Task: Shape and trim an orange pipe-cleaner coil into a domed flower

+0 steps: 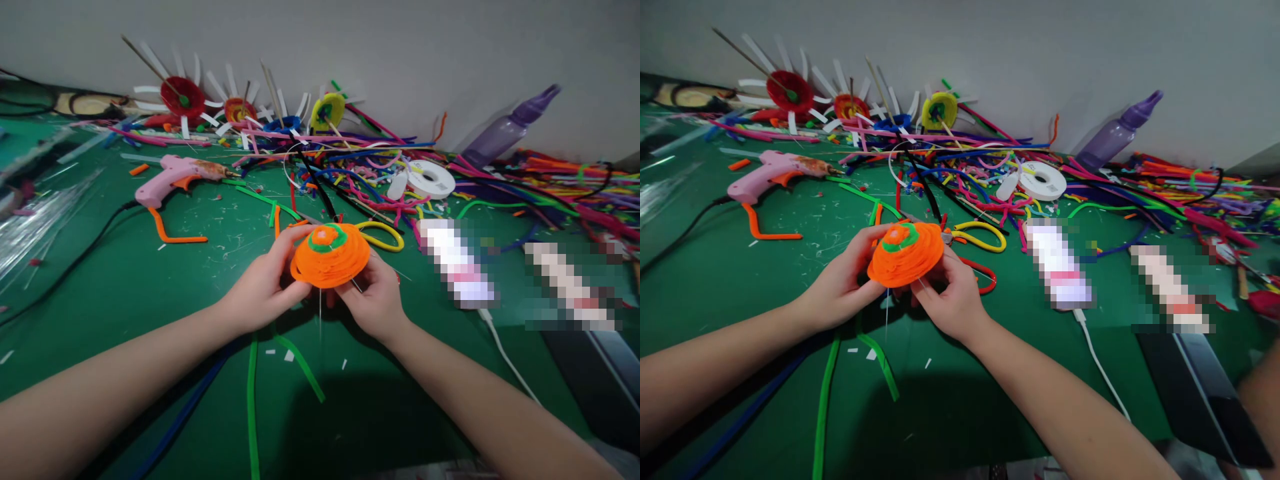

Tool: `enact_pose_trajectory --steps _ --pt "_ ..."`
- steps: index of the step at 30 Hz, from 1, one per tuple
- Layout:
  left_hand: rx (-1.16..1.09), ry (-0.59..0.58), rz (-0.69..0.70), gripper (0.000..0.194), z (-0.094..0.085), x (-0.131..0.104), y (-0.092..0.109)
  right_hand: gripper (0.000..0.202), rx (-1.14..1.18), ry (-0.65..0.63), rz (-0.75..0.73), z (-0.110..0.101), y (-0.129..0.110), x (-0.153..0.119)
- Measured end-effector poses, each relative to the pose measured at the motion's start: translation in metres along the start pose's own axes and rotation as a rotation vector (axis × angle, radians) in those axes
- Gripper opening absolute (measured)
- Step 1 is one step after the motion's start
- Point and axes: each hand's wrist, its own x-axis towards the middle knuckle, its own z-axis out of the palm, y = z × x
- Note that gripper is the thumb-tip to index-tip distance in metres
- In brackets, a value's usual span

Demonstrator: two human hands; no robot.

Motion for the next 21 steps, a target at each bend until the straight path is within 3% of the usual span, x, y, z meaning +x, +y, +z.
enact_pose_trajectory --steps 21 --pt "-0.001 0.003 -0.001 0.057 0.0000 -0.0008 -0.0026 0.020 0.015 -0.010 0.007 -0.0004 0.0015 0.0006"
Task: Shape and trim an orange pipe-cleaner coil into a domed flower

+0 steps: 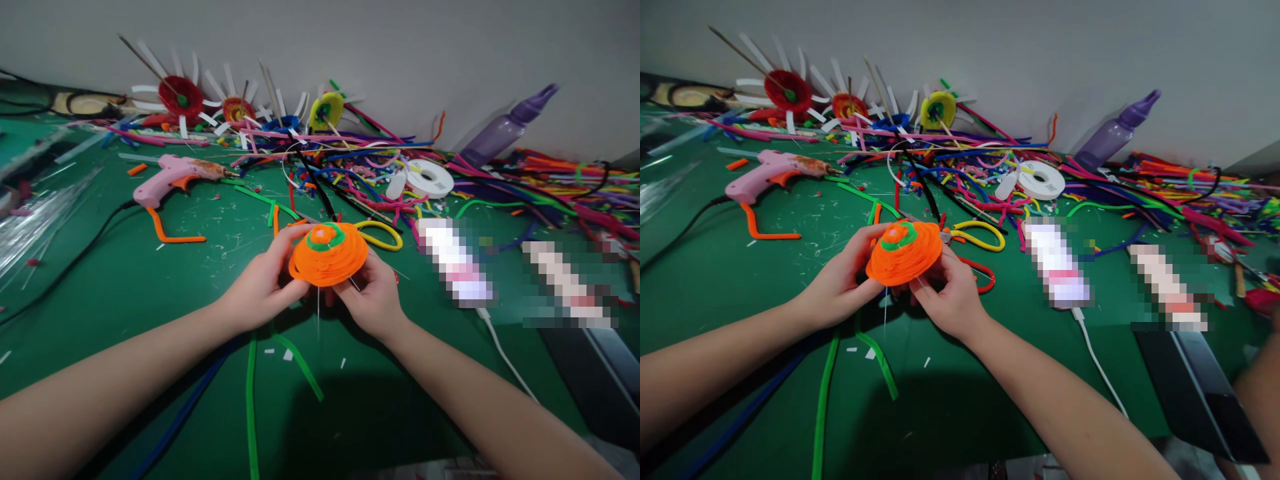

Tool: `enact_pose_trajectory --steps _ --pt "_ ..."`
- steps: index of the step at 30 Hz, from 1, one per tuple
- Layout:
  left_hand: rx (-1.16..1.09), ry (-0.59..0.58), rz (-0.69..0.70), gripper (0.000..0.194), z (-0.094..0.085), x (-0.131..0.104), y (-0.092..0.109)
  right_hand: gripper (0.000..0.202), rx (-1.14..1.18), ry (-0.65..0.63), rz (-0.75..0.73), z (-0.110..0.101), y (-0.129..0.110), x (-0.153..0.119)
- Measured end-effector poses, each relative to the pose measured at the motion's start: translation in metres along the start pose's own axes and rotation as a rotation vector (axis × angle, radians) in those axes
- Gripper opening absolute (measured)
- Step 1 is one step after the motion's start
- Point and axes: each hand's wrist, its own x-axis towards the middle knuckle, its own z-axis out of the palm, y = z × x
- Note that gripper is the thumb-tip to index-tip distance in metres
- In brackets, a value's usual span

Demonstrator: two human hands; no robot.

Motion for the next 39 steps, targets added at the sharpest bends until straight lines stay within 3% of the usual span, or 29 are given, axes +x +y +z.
enact_pose_trajectory --steps 39 --pt "-0.011 -0.005 0.007 0.058 -0.0001 0.0007 0.0002 0.014 -0.016 -0.020 0.008 -0.0010 0.0012 -0.0006"
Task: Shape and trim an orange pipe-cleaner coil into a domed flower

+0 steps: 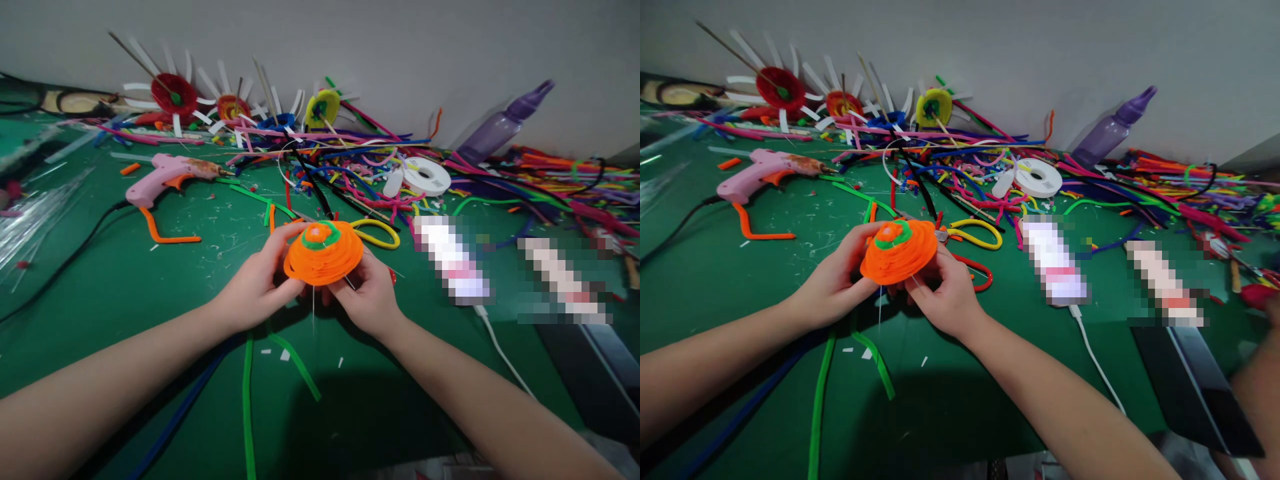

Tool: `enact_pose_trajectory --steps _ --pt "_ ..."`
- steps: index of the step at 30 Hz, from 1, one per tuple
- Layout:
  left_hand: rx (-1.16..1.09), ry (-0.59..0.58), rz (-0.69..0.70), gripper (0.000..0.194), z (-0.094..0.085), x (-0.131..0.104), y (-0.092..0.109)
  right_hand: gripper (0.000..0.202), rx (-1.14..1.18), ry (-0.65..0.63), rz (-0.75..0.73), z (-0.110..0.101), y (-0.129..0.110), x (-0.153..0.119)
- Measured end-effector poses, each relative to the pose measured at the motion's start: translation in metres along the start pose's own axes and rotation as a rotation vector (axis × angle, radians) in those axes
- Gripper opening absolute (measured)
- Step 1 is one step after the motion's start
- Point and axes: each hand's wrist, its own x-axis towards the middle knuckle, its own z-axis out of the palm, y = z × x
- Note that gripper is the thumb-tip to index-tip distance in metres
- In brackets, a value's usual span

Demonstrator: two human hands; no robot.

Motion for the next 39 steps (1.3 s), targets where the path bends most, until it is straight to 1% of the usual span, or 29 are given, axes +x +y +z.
enact_pose_trajectory --steps 3,8,19,24,30,39 --pt "-0.009 -0.003 0.006 0.058 -0.0003 0.0002 -0.0002 0.014 0.004 -0.003 -0.009 0.0001 0.0004 0.0006" --pt "-0.016 -0.008 -0.009 0.058 -0.0009 0.0007 0.0000 0.015 -0.024 0.000 0.020 -0.0004 0.0000 0.0007" --pt "-0.024 -0.014 -0.010 0.058 -0.0004 -0.0001 -0.0005 0.016 -0.021 -0.008 0.036 -0.0011 -0.0008 -0.0004" --pt "-0.008 0.000 -0.010 0.058 -0.0004 0.0002 -0.0006 0.017 -0.020 -0.009 0.061 -0.0004 -0.0003 0.0000" --pt "-0.008 -0.004 -0.012 0.058 -0.0005 0.0003 0.0001 0.018 0.004 -0.012 0.029 -0.0005 0.0006 0.0005" --pt "-0.017 -0.007 -0.019 0.058 -0.0008 0.0002 0.0002 0.017 -0.028 -0.009 0.034 -0.0014 0.0014 -0.0010"
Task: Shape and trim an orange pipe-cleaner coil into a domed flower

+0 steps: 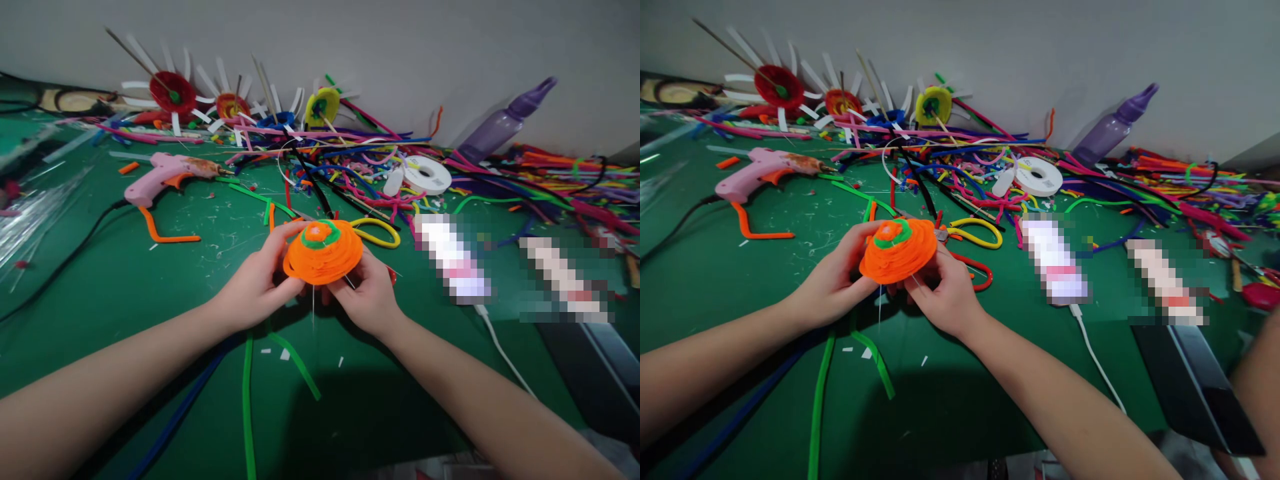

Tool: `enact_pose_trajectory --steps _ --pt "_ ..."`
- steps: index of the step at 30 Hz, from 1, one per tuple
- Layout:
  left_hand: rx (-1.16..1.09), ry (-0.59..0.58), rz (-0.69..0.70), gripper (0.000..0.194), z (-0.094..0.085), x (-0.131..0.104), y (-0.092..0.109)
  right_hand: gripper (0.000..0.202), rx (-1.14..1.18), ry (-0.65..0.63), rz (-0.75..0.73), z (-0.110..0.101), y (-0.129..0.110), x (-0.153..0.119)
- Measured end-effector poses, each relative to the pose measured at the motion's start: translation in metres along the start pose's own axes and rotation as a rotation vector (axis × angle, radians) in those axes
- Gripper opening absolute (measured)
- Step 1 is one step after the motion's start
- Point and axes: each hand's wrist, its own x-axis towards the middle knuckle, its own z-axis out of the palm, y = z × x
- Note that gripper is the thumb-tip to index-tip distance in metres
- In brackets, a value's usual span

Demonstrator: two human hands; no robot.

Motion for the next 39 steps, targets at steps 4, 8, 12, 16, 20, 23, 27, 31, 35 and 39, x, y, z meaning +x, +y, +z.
enact_pose_trajectory --steps 4,8,12,16,20,23,27,31,35,39 --pt "-0.013 -0.010 0.002 0.057 0.0003 -0.0003 -0.0007 0.017 0.003 -0.004 0.004 0.0004 -0.0012 0.0007" --pt "-0.011 -0.002 0.009 0.057 0.0003 -0.0003 -0.0008 0.017 0.011 -0.006 0.002 0.0004 -0.0020 0.0009" --pt "-0.013 -0.003 0.007 0.057 0.0003 -0.0003 -0.0006 0.016 -0.005 -0.008 0.014 0.0001 -0.0019 0.0007" --pt "-0.019 -0.011 0.004 0.058 0.0000 -0.0002 -0.0002 0.016 -0.006 -0.002 0.004 -0.0005 -0.0011 0.0006" --pt "0.000 0.000 0.004 0.058 0.0001 -0.0004 -0.0002 0.016 -0.002 -0.010 -0.001 -0.0007 -0.0007 0.0007" --pt "0.008 0.011 0.007 0.058 0.0004 -0.0005 -0.0004 0.016 -0.015 -0.010 0.017 -0.0006 -0.0007 0.0006" --pt "-0.008 0.004 0.008 0.058 0.0005 -0.0002 0.0001 0.017 -0.006 -0.009 0.012 -0.0004 -0.0003 0.0003" --pt "-0.008 -0.002 0.018 0.058 0.0004 0.0001 0.0000 0.016 -0.004 -0.014 0.009 0.0000 -0.0009 0.0002" --pt "0.008 0.001 0.021 0.057 0.0003 0.0001 -0.0008 0.016 0.015 -0.018 -0.002 0.0001 -0.0019 0.0006" --pt "-0.004 -0.003 0.015 0.057 0.0001 0.0004 -0.0003 0.018 0.024 -0.020 0.004 -0.0001 -0.0019 0.0013"
